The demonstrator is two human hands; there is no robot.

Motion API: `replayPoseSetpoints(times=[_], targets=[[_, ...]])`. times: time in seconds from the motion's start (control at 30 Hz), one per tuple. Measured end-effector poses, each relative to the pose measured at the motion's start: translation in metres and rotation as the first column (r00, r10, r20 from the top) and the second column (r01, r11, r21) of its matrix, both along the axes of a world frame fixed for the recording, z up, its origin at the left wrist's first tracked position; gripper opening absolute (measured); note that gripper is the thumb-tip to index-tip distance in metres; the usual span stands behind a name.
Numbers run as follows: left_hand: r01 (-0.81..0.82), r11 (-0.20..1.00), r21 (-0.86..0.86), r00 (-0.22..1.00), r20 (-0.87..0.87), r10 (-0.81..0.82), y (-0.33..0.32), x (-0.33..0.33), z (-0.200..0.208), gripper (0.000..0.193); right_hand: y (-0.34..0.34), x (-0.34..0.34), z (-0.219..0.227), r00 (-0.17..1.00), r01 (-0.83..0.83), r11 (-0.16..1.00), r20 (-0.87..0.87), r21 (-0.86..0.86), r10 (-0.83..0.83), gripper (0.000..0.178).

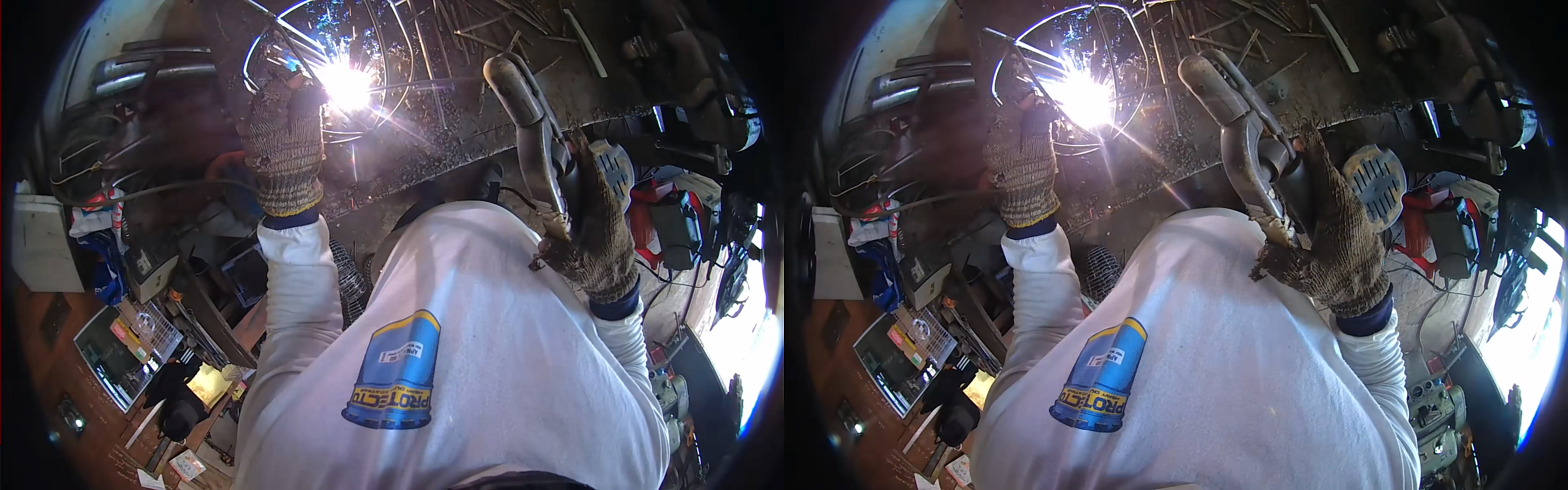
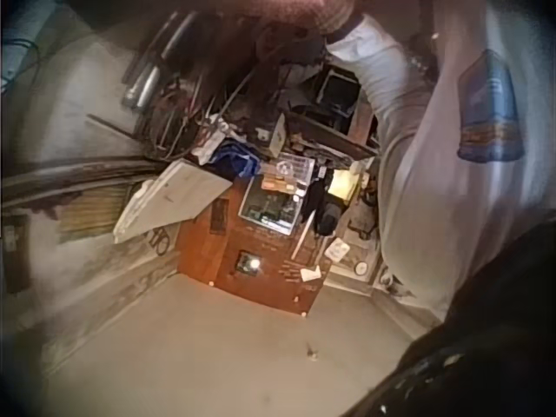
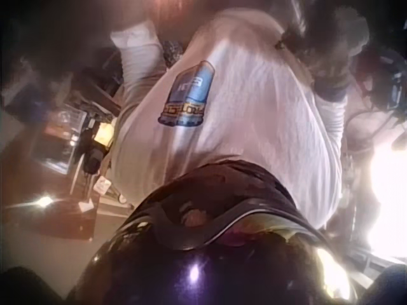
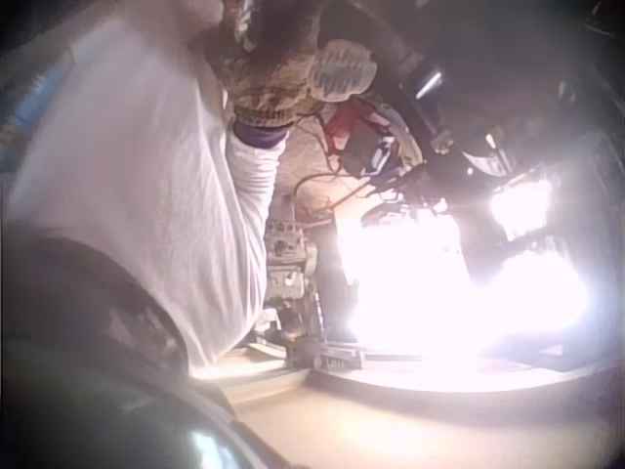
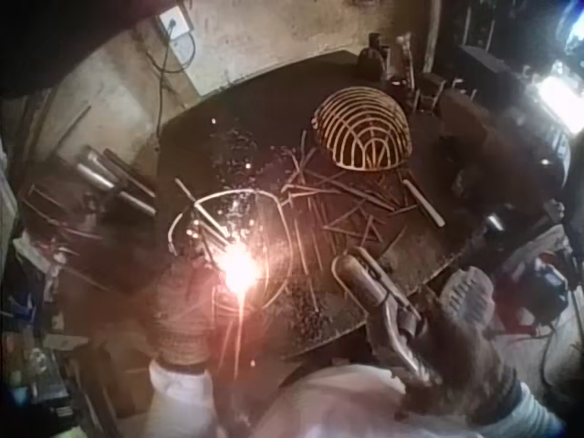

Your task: The person joins metal rods to a curved frame using a welding tool, positioning each rod by hand before applying heat to the joints.

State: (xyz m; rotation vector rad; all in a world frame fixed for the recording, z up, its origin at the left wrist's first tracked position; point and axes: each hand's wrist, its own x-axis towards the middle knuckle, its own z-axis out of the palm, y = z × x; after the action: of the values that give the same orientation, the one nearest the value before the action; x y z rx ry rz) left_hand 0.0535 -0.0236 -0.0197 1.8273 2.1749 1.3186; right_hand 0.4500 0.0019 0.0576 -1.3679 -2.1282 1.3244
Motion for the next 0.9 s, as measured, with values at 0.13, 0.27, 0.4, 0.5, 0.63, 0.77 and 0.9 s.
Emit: replayPoseSetpoints(times=[0.13,0.27,0.4,0.5,0.63,0.77,0.9], targets=[[0.008,0.984,-0.176,0.987,0.161,0.021,0.004,0.012,0.009,0.027,-0.002,0.001,0.004,0.999,0.011,1.000,0.041,0.010,-0.012,0.122],[0.041,0.998,-0.039,0.913,0.407,-0.022,0.001,-0.005,-0.009,0.016,0.001,0.004,-0.009,0.994,-0.038,0.997,-0.098,0.069,0.045,0.123],[-0.002,0.993,-0.120,0.979,-0.203,-0.023,-0.002,-0.007,0.005,0.027,0.002,0.003,-0.010,0.992,-0.030,0.999,-0.119,0.033,0.034,0.123],[0.045,0.998,0.032,0.998,0.033,-0.046,0.004,-0.005,-0.005,0.021,0.001,0.002,-0.012,0.986,-0.073,0.994,-0.141,0.085,0.085,0.112],[-0.059,0.998,-0.026,0.987,0.150,0.062,0.008,0.002,0.006,0.030,0.002,0.002,-0.007,0.988,-0.105,0.916,-0.068,0.387,0.142,0.091],[-0.025,0.990,-0.139,0.992,0.120,0.042,-0.001,0.006,0.010,0.028,0.003,0.004,-0.006,0.996,-0.078,0.961,-0.029,0.264,0.089,0.090],[-0.037,0.996,-0.085,0.977,-0.211,0.019,-0.001,0.010,0.017,0.023,-0.003,0.002,-0.007,0.978,0.046,0.998,-0.199,-0.050,-0.055,0.121]])
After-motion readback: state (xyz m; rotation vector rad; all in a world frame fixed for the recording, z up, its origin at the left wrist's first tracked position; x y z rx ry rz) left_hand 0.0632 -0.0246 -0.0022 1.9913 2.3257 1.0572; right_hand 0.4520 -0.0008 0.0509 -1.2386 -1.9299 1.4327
